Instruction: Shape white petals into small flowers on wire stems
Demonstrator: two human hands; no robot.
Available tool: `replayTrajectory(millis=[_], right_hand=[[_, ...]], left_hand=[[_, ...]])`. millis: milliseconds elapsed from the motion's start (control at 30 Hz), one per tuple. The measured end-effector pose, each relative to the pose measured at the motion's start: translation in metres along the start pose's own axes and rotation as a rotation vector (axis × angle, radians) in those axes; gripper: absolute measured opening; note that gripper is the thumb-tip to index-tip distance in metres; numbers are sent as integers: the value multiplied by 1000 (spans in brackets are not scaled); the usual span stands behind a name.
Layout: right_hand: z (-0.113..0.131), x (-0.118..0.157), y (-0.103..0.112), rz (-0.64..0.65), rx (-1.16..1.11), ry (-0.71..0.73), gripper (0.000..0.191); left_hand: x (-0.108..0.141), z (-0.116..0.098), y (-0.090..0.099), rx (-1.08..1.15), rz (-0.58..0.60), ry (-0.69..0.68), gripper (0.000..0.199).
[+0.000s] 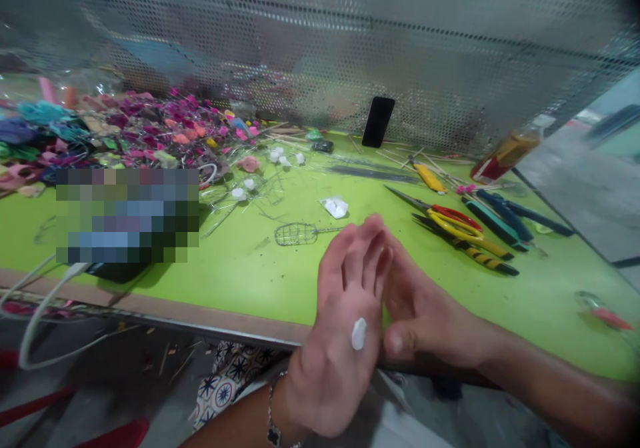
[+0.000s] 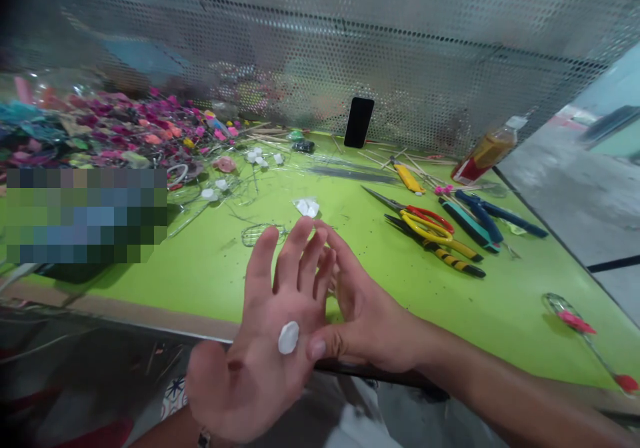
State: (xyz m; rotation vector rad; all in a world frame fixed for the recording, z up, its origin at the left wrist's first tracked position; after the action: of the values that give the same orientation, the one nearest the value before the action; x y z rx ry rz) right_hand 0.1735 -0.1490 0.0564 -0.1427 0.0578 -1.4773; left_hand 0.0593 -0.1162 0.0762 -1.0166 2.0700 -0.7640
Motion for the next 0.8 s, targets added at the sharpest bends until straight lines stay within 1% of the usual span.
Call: replayTrajectory(millis=[33, 100, 167, 233, 300, 367, 433, 467, 533, 600, 633, 667, 700, 767, 800], right_hand=[[0, -1, 2, -28, -2, 18, 124], [1, 0, 7, -124, 58, 79, 126], [2, 3, 11, -230, 157, 135, 127], [1, 6, 14, -292, 237, 130, 131], [0, 8, 14, -301, 267, 81, 132], [-1, 10, 12, -294, 260, 36, 128], [-2, 10, 9, -285, 240, 15, 123], [-3, 9, 9, -281, 231, 7, 121], [-4, 6, 9, -258, 201, 3, 120], [-3, 1, 12, -214, 153, 41, 122], [-1, 0, 15, -212, 149, 84, 121], [3, 0, 18, -228, 181, 142, 116], [9, 2, 21, -271, 265, 215, 105], [22, 7, 21, -342, 542, 364, 71], [27, 11, 18, -341, 680, 433, 55]], left_hand=[[-2, -3, 0, 63, 6, -21, 83], [-5, -5, 0, 157, 6, -37, 76], [-5, -2, 2, 156, 15, 9, 77], [-3, 2, 2, 118, 56, 38, 78], [0, 4, 3, 51, 92, 67, 69], [3, 3, 6, -50, 124, 73, 60], [6, 1, 9, -144, 161, 41, 62], [7, 1, 10, -164, 186, 23, 67], [6, 1, 10, -128, 202, 11, 77], [2, 3, 10, -17, 141, 11, 81], [-1, 4, 10, 43, 99, 6, 82], [-4, 4, 9, 89, 52, 0, 83], [-6, 5, 9, 116, 11, 2, 82], [-8, 6, 9, 119, -38, 23, 81], [-9, 6, 9, 103, -51, 42, 82]])
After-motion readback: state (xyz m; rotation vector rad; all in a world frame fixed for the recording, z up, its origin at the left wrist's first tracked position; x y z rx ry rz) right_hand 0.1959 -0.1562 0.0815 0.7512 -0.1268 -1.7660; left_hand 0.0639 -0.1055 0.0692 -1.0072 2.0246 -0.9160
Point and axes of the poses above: each hand's wrist, its own x-axis away from the middle knuckle, its own y-axis out of the back of the hand, z = x × y, the point moved 4 cm from there along -x, towards the middle knuckle, and after that the axes turned 10 degrees about -y, right-handed, at the moved point
